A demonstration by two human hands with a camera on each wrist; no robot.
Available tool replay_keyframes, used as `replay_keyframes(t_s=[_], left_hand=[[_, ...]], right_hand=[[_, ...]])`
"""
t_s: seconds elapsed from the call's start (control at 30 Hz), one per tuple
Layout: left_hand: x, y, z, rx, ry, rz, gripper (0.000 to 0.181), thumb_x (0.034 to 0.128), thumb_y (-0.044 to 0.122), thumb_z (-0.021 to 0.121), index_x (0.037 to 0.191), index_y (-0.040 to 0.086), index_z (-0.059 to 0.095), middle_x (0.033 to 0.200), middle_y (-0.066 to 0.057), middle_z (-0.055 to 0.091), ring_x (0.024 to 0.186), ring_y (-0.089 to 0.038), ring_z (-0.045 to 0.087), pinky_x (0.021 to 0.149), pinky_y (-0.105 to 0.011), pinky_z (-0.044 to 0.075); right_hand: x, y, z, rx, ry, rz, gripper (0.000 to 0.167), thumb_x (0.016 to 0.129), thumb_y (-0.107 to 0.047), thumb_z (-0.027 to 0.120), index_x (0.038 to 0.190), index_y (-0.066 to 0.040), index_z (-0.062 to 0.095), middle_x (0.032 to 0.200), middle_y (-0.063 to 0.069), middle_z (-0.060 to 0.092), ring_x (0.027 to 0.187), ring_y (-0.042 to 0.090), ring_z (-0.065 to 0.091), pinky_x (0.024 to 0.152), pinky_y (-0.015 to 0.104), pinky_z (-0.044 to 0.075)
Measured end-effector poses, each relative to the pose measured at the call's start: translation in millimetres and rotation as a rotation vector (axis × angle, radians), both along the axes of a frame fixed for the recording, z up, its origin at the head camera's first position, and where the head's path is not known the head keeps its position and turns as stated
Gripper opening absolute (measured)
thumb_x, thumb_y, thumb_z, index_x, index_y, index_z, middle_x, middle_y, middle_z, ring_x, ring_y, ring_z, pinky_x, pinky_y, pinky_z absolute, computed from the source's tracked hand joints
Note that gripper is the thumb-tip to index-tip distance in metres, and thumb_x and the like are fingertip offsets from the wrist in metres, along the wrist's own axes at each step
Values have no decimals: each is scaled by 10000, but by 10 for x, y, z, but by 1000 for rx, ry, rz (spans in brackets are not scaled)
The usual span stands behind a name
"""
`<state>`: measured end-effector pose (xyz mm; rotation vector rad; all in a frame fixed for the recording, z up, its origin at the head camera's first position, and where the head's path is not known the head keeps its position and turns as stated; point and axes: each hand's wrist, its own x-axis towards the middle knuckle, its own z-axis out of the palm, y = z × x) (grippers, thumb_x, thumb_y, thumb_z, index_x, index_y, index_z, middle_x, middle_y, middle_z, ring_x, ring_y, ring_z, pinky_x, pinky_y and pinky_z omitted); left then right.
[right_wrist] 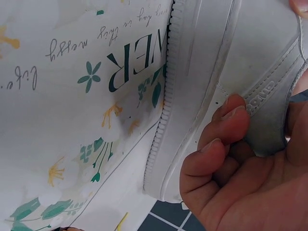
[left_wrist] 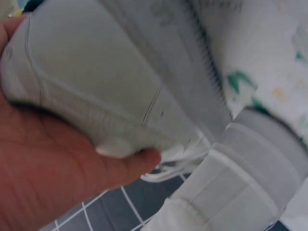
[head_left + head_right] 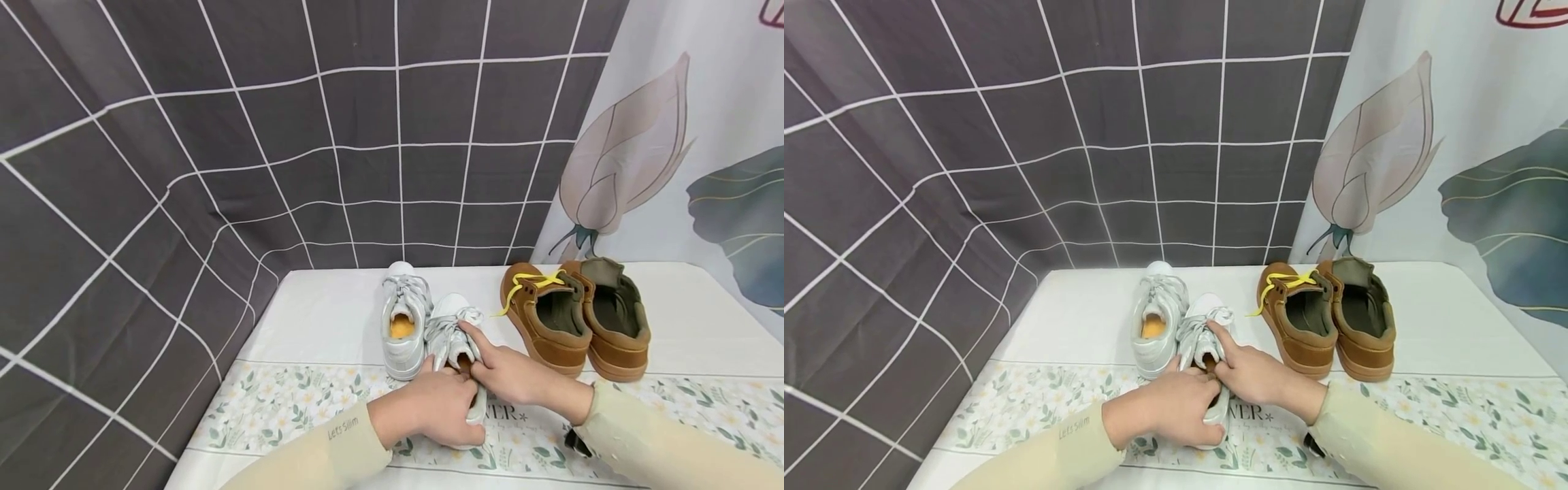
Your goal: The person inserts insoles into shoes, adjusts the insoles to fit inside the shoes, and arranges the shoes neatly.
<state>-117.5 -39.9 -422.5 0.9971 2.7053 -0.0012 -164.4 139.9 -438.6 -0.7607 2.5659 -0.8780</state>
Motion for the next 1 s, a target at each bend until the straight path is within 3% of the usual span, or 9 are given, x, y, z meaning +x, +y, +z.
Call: replay_keyframes(t_s=[0.2,0.33,0.5,0.6,0.67,0.73,0.83,0.9,1.0], left_hand=[[61,-48,-140,150,94,29,366,867,610,593,951,254,604,1032,149,617,1088,-39,557,1097,-595,336],[96,-128,-220,342,160,44,309,872,599,622,892,293,592,910,210,549,1018,5,541,1084,-596,371],[142,-274,-329,761,245,60,124,888,370,692,880,248,707,1069,141,701,1136,-54,593,1072,-365,444],[165,-348,-385,1021,188,105,55,901,187,683,854,164,698,1091,13,711,1111,-119,609,1008,-294,481],[185,-388,-407,1138,80,188,52,931,128,645,907,111,688,1092,-36,670,1075,-144,595,975,-296,494],[207,-421,-418,1219,-90,329,98,966,132,607,1008,70,671,1115,-72,614,1063,-174,568,960,-309,494],[217,-455,-434,1265,-399,602,297,1018,235,528,1241,49,591,1223,-82,554,1119,-197,549,1003,-365,488],[200,-463,-441,1280,-607,745,425,1037,320,465,1352,36,508,1286,-109,516,1180,-222,521,1051,-420,460],[161,-476,-444,1318,-829,839,570,1042,394,407,1443,-11,413,1362,-151,494,1277,-273,487,1122,-493,394]], right_hand=[[12,-14,-14,-6,0,-30,740,1000,-209,495,1620,-218,91,533,-66,436,487,120,439,535,290,412],[21,-31,-37,0,22,-44,751,1007,-267,525,1620,-219,93,531,-69,428,525,110,475,587,296,423],[26,-47,-69,3,27,-82,797,994,-246,532,1613,-136,42,592,-28,518,676,126,558,687,340,457],[36,-46,-86,9,16,-120,828,994,-260,535,1603,-81,4,700,38,621,754,150,578,744,375,481],[50,-40,-89,12,8,-139,840,997,-299,548,1602,-75,10,783,86,670,764,152,589,746,384,495],[69,-32,-90,17,-5,-153,856,996,-343,565,1603,-80,23,790,116,677,741,154,595,714,385,500],[106,-25,-90,21,-6,-164,859,990,-395,586,1600,-71,75,858,139,702,779,166,628,715,394,509],[131,-28,-93,27,-8,-162,874,987,-416,589,1598,-53,79,936,179,715,866,203,667,770,429,528],[151,-61,-95,27,-4,-158,870,990,-397,584,1592,-18,82,1117,227,699,1014,237,671,882,473,523]])
